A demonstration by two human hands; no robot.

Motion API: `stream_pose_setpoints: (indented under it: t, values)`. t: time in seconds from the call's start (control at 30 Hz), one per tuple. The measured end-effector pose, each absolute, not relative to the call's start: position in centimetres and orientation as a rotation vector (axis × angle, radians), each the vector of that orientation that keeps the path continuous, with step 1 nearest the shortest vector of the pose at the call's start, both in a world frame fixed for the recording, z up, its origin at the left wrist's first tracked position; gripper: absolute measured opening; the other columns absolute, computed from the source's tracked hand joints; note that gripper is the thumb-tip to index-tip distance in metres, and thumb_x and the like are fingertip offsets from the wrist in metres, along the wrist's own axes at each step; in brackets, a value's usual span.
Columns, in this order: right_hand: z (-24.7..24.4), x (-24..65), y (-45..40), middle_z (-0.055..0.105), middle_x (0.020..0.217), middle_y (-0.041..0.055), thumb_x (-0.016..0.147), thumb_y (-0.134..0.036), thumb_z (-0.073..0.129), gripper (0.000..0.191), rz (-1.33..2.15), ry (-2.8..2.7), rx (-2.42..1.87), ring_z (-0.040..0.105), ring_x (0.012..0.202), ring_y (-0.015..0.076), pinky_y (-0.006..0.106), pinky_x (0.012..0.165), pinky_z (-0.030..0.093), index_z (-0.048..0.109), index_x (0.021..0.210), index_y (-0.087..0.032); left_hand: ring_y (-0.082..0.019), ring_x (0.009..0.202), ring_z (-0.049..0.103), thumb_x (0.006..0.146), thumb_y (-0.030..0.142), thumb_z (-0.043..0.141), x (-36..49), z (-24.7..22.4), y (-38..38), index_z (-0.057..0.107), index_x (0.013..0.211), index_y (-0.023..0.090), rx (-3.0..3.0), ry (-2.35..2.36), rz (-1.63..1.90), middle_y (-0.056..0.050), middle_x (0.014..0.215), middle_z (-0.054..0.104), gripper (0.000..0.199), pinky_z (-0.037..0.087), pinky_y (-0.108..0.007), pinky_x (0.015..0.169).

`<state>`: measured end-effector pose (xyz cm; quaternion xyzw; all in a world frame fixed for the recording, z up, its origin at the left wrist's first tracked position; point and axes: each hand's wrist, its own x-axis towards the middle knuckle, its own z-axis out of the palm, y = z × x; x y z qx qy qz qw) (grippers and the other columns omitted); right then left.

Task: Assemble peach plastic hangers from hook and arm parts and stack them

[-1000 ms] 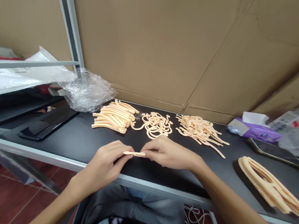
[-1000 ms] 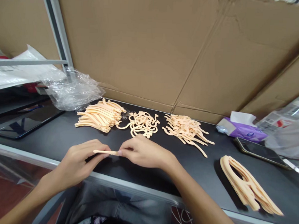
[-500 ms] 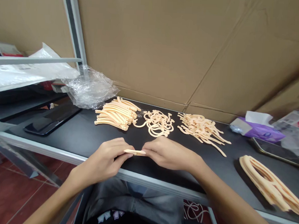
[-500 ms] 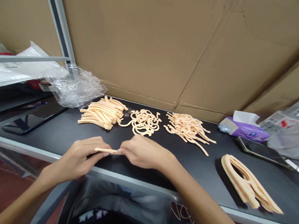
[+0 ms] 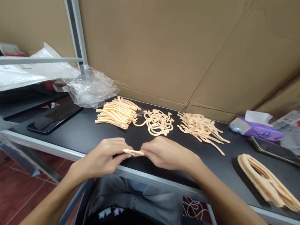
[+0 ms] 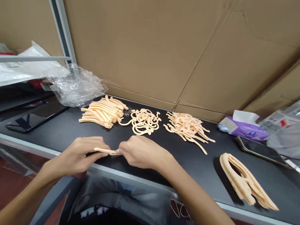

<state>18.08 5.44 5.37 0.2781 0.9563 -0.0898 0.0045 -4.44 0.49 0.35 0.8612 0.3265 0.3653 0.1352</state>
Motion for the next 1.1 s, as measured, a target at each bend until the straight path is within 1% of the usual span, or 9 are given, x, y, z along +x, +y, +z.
stream_pose_setpoints:
  t: [0.07,0.2,0.27,0.5,0.77,0.97,1.1]
  values:
    - [5.32,18.14,5.42,0.063,0.067,0.0034,0.096,-0.021,0.044,0.028,-0.261,3.002,0.862,0.043,0.055,0.0104,0.025,0.054,0.024,0.067,0.081,-0.015,-0.012,0.076,0.061,0.098,0.014,0.053,-4.52,0.31,0.47,0.071,0.101,0.018,2.493,0.960,1.051,-0.002,0.084,0.069,0.019,0.045,-0.022,0.071]
    - [5.29,18.22,5.39,0.064,0.067,0.0039,0.096,-0.020,0.045,0.028,-0.233,3.004,0.862,0.044,0.055,0.0106,0.026,0.054,0.024,0.067,0.080,-0.015,-0.012,0.077,0.062,0.097,0.015,0.054,-4.68,0.26,0.45,0.070,0.093,0.017,2.469,1.042,0.985,-0.001,0.084,0.069,0.017,0.045,-0.023,0.070]
    - [5.33,18.19,5.35,0.064,0.067,0.0040,0.096,-0.021,0.045,0.028,-0.226,3.000,0.868,0.044,0.055,0.0105,0.026,0.054,0.024,0.068,0.080,-0.015,-0.012,0.076,0.061,0.096,0.016,0.055,-4.72,0.27,0.45,0.070,0.093,0.017,2.463,1.061,0.962,-0.001,0.084,0.069,0.015,0.044,-0.023,0.070]
    - [5.45,18.08,5.17,0.066,0.068,0.0053,0.096,-0.022,0.044,0.029,-0.131,2.975,0.853,0.044,0.054,0.0108,0.028,0.053,0.021,0.067,0.078,-0.015,-0.011,0.072,0.060,0.096,0.015,0.056,-4.78,0.39,0.45,0.073,0.095,0.018,2.440,1.028,0.951,-0.001,0.081,0.068,0.016,0.043,-0.022,0.067]
    - [5.48,18.17,5.04,0.067,0.069,0.0059,0.097,-0.021,0.044,0.029,-0.115,2.982,0.842,0.048,0.055,0.0107,0.027,0.054,0.023,0.068,0.080,-0.015,-0.010,0.068,0.060,0.096,0.017,0.056,-4.83,0.46,0.43,0.076,0.102,0.019,2.440,1.018,0.982,-0.001,0.078,0.069,0.020,0.043,-0.021,0.063]
    - [5.39,18.06,4.94,0.068,0.070,0.0062,0.096,-0.019,0.044,0.029,-0.080,2.962,0.841,0.049,0.054,0.0109,0.027,0.053,0.022,0.068,0.081,-0.015,-0.012,0.070,0.062,0.097,0.020,0.055,-4.91,0.41,0.61,0.077,0.103,0.020,2.429,1.014,0.963,-0.002,0.081,0.071,0.022,0.045,-0.022,0.065]
    - [5.43,17.95,4.81,0.069,0.071,0.0067,0.096,-0.019,0.044,0.028,-0.057,2.948,0.836,0.049,0.054,0.0111,0.027,0.053,0.022,0.068,0.082,-0.015,-0.012,0.072,0.063,0.098,0.019,0.054,-4.90,0.38,0.64,0.075,0.109,0.022,2.445,0.944,0.973,-0.002,0.083,0.073,0.024,0.046,-0.022,0.066]
